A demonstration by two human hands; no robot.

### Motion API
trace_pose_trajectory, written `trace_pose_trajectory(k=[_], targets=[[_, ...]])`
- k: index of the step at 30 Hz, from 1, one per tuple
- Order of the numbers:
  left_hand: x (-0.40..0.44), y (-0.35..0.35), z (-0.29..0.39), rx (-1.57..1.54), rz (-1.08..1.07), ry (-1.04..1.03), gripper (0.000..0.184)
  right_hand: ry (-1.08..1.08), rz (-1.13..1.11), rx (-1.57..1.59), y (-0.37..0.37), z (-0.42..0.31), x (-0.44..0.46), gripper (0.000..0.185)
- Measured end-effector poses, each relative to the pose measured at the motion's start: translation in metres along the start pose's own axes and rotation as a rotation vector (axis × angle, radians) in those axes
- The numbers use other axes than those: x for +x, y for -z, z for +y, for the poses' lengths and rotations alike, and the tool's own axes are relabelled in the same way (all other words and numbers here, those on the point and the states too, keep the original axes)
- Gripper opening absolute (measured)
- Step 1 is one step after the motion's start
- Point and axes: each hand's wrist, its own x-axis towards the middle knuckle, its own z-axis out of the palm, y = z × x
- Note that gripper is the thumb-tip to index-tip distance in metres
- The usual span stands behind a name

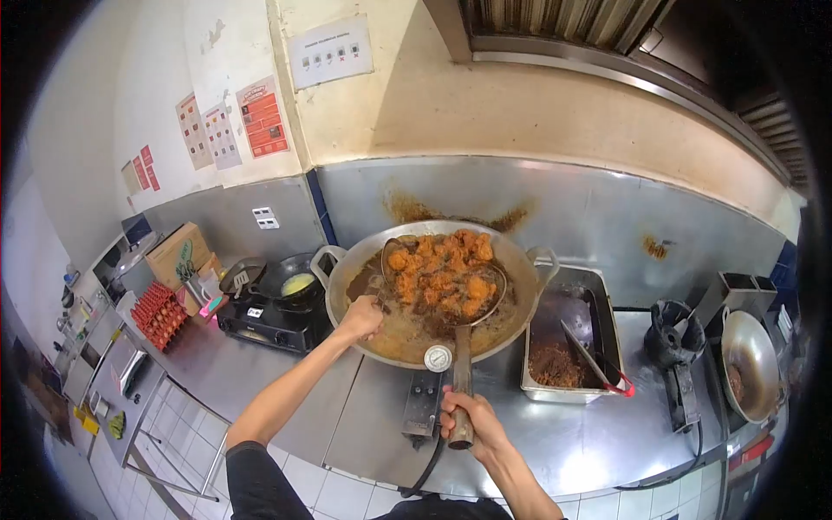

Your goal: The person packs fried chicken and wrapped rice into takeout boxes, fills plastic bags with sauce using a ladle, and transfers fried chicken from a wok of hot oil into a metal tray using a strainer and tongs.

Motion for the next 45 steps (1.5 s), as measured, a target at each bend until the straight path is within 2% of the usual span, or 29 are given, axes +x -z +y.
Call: trace_pose_trajectory(k=[2, 4, 5, 7, 10, 12, 14, 16, 18, 19, 21, 26, 28, 32, 34, 36, 38, 40, 42, 45], targets=[[0.006, -0.001, -0.005, 0.038, 0.025, -0.009, 0.031, -0.004, -0.005, -0.02, -0.006, 0.002, 0.009, 0.028], [0.006, 0.0, 0.009, 0.122, -0.142, 0.037, 0.054, -0.009, 0.001, -0.016, -0.006, 0.008, 0.004, 0.029], [0.006, -0.001, 0.007, 0.127, -0.145, 0.033, 0.054, -0.005, 0.0, -0.004, -0.008, 0.007, -0.005, 0.029], [0.008, -0.005, 0.012, 0.195, -0.052, -0.064, 0.031, 0.014, -0.007, -0.006, -0.012, -0.002, -0.005, 0.028], [0.0, 0.003, 0.031, 0.26, -0.106, -0.041, 0.029, -0.045, 0.019, 0.006, -0.014, 0.005, -0.007, 0.028], [-0.006, -0.001, 0.031, 0.296, -0.108, -0.022, 0.029, -0.04, -0.041, 0.071, -0.011, 0.008, -0.002, 0.027], [-0.008, -0.006, 0.034, 0.441, -0.005, -0.116, 0.031, -0.043, -0.07, 0.096, -0.005, 0.001, -0.004, 0.026], [-0.009, -0.013, 0.032, 0.487, -0.051, -0.099, 0.032, -0.028, -0.103, 0.078, 0.0, 0.001, 0.001, 0.025], [-0.007, -0.024, 0.011, 0.66, 0.154, -0.387, 0.029, -0.026, -0.08, 0.096, 0.003, 0.006, 0.002, 0.026], [-0.015, -0.023, 0.016, 0.676, 0.161, -0.392, 0.029, -0.022, -0.096, 0.123, 0.006, 0.003, -0.001, 0.025], [-0.034, -0.027, 0.029, 0.633, 0.181, -0.302, 0.028, -0.031, -0.11, 0.128, 0.006, -0.008, -0.006, 0.022], [-0.041, -0.029, 0.026, 0.669, 0.136, -0.26, 0.031, -0.095, -0.149, 0.277, 0.01, -0.003, 0.004, 0.014], [-0.043, -0.028, 0.032, 0.702, 0.163, -0.207, 0.055, -0.099, -0.27, 0.337, 0.023, -0.013, -0.001, 0.017], [-0.024, -0.031, 0.005, 0.662, 0.145, -0.269, 0.056, -0.1, -0.27, 0.381, 0.034, -0.01, 0.01, 0.011], [-0.034, -0.027, 0.02, 0.639, 0.235, -0.287, 0.041, -0.076, -0.313, 0.381, 0.041, -0.012, 0.018, 0.009], [-0.036, -0.026, 0.027, 0.625, 0.238, -0.248, 0.041, -0.077, -0.279, 0.382, 0.041, -0.008, 0.016, 0.011], [-0.024, -0.018, 0.017, 0.608, 0.261, -0.344, 0.04, -0.087, -0.251, 0.403, 0.04, -0.004, 0.01, 0.013], [-0.026, -0.009, 0.018, 0.586, 0.275, -0.33, 0.04, -0.039, -0.261, 0.366, 0.041, -0.003, 0.006, 0.014], [-0.031, -0.005, 0.008, 0.548, 0.319, -0.461, 0.039, -0.037, -0.261, 0.33, 0.041, -0.003, -0.001, 0.015], [-0.037, 0.006, 0.006, 0.503, 0.308, -0.414, 0.042, -0.032, -0.228, 0.298, 0.045, -0.001, -0.011, 0.018]])
